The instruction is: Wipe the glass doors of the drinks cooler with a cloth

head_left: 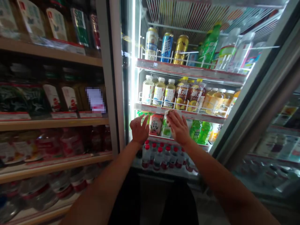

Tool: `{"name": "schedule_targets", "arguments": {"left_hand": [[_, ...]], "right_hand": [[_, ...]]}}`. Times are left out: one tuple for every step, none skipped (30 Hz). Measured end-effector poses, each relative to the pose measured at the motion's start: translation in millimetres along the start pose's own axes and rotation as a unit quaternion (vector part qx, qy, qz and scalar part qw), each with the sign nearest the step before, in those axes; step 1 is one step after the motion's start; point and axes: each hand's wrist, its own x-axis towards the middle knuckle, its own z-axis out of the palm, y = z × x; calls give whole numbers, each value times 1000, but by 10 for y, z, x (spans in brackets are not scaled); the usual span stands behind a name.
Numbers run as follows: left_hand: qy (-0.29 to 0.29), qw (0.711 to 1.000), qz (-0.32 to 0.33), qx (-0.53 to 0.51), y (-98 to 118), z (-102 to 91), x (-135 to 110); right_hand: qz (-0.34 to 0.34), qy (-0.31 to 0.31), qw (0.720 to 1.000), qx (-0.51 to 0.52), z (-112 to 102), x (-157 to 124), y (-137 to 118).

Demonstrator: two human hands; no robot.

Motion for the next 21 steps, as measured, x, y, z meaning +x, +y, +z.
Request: {"name": "schedule_targets", "arguments": {"left_hand": [[17, 1000, 2, 6, 12, -45, 127], [34, 999, 6, 12, 22, -81, 261], [42, 999, 11, 17, 26, -105, 392], [43, 999, 16, 20, 23, -117, 512], [37, 999, 23, 22, 12, -118, 612], [27, 999, 32, 22, -9, -109, 688], [17, 999, 41, 21, -37, -92, 737], [8, 999, 49, 18, -68, -71, 762], [1, 998, 54, 15, -101, -49, 767], [-3, 998, 56, 12, -131, -29, 759], [-5, 998, 55, 9, -155, -12, 744], [-5, 999, 54, 7, -172, 0, 728], [-5, 999, 52, 5, -182, 7, 713], [-5, 999, 53, 5, -186, 10, 704], [-3, 998, 55, 5, -187, 9, 699], [-1, 998, 59, 6, -185, 7, 699], [2, 998, 62, 8, -184, 5, 701], [5, 998, 66, 11, -183, 4, 704], [7, 997, 69, 15, -184, 4, 707], [9, 997, 71, 19, -186, 6, 708], [11, 997, 73, 21, -188, 8, 708]], "right_hand": [[7, 6, 1000, -4, -5, 5, -2], [2, 7, 1000, -6, -7, -1, -14], [-13, 0, 1000, -7, -9, -12, -33], [-33, -11, 999, -7, -14, -20, -53], [-53, -25, 998, -8, -26, -19, -67], [-71, -38, 997, -9, -46, -4, -71], [-82, -46, 996, -11, -72, 26, -62], [-82, -48, 995, -13, -102, 69, -43], [-71, -43, 996, -16, -133, 118, -17], [-51, -29, 998, -19, -157, 167, 8], [-29, -11, 999, -20, -172, 206, 26], [-6, 8, 1000, -20, -173, 229, 31], [12, 22, 1000, -19, -159, 231, 19], [21, 28, 999, -16, -131, 214, -11], [14, 25, 1000, -10, -92, 181, -53], [-8, 15, 1000, -3, -49, 141, -103], [-40, -1, 999, 6, -5, 101, -152], [-75, -19, 997, 13, 34, 71, -196], [-104, -33, 994, 18, 65, 57, -229], [-119, -40, 992, 19, 87, 61, -250], [-121, -38, 992, 18, 100, 82, -262]]}}
